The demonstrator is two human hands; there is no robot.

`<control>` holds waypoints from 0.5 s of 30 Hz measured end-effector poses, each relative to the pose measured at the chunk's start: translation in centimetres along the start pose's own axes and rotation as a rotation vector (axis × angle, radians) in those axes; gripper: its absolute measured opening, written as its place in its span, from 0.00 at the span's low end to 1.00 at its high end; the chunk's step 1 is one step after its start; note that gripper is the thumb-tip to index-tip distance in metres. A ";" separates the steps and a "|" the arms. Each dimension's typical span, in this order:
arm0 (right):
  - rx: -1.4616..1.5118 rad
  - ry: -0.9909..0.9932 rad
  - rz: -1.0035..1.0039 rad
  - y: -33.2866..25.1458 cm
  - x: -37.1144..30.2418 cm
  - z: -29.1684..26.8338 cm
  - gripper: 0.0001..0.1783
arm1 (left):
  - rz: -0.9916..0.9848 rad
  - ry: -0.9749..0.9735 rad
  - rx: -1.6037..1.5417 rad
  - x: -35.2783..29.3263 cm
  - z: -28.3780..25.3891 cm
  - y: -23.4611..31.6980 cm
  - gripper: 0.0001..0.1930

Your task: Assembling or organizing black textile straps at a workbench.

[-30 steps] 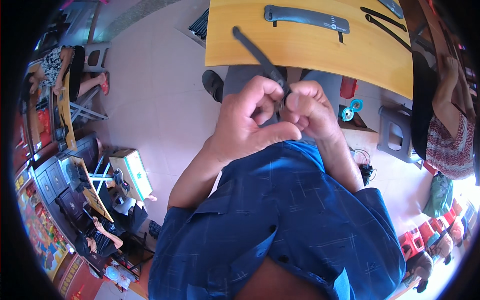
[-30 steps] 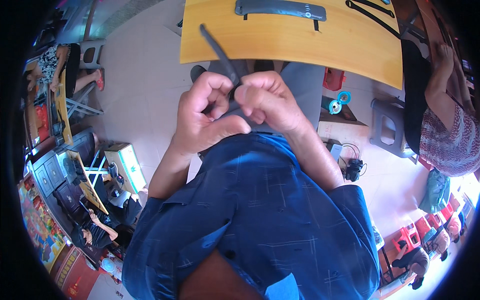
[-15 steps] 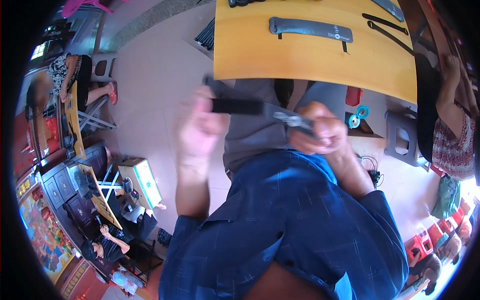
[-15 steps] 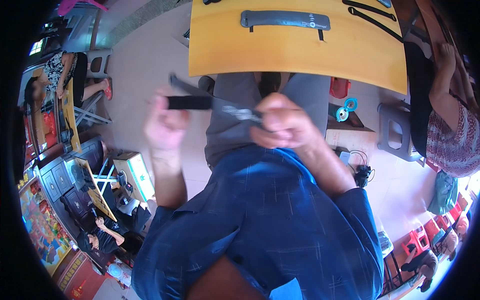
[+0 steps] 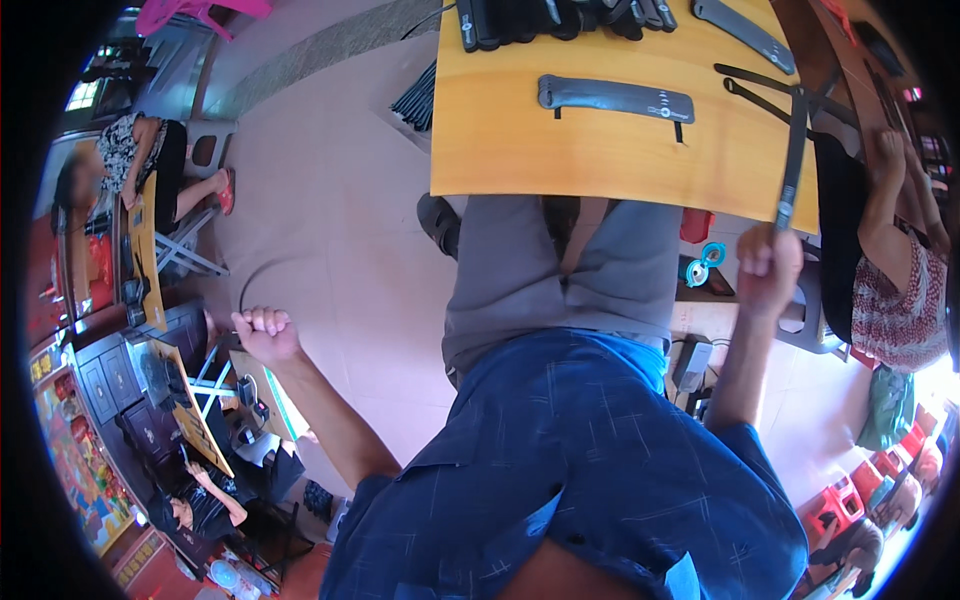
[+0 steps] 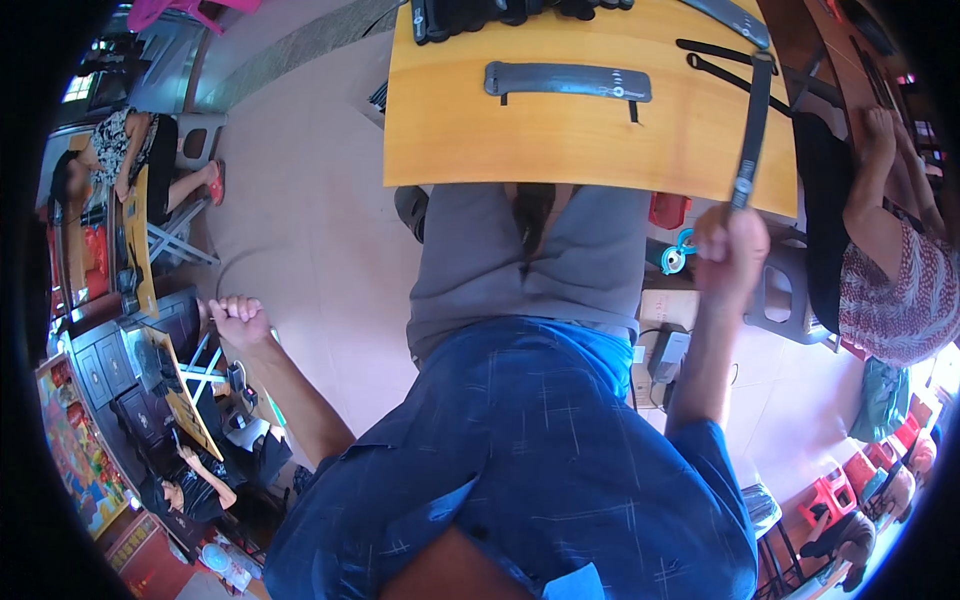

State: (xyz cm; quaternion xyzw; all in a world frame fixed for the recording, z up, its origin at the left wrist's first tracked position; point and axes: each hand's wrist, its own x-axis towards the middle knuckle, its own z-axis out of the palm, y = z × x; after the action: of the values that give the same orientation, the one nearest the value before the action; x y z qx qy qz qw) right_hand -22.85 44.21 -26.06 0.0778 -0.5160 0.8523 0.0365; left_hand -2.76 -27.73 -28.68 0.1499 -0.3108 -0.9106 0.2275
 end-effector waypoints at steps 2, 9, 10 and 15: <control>-0.310 0.429 0.003 3.5 -1.4 2.0 0.15 | 0.026 0.023 0.017 0.6 0.4 -3.0 0.22; -0.162 0.480 0.256 11.1 -4.4 10.5 0.16 | -0.002 0.010 0.068 2.0 8.5 -9.0 0.20; -0.092 0.489 0.313 11.8 -4.0 11.1 0.16 | -0.004 0.007 0.067 1.6 9.5 -9.3 0.20; -0.006 0.477 0.407 12.8 -2.9 11.5 0.18 | 0.043 -0.082 0.156 0.8 13.1 -9.7 0.20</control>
State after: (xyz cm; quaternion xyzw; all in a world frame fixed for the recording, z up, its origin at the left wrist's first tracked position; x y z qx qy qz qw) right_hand -20.77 28.16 -32.51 -0.2293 -0.5005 0.8347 -0.0145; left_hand -12.03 -14.80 -24.92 0.1228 -0.3931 -0.8838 0.2218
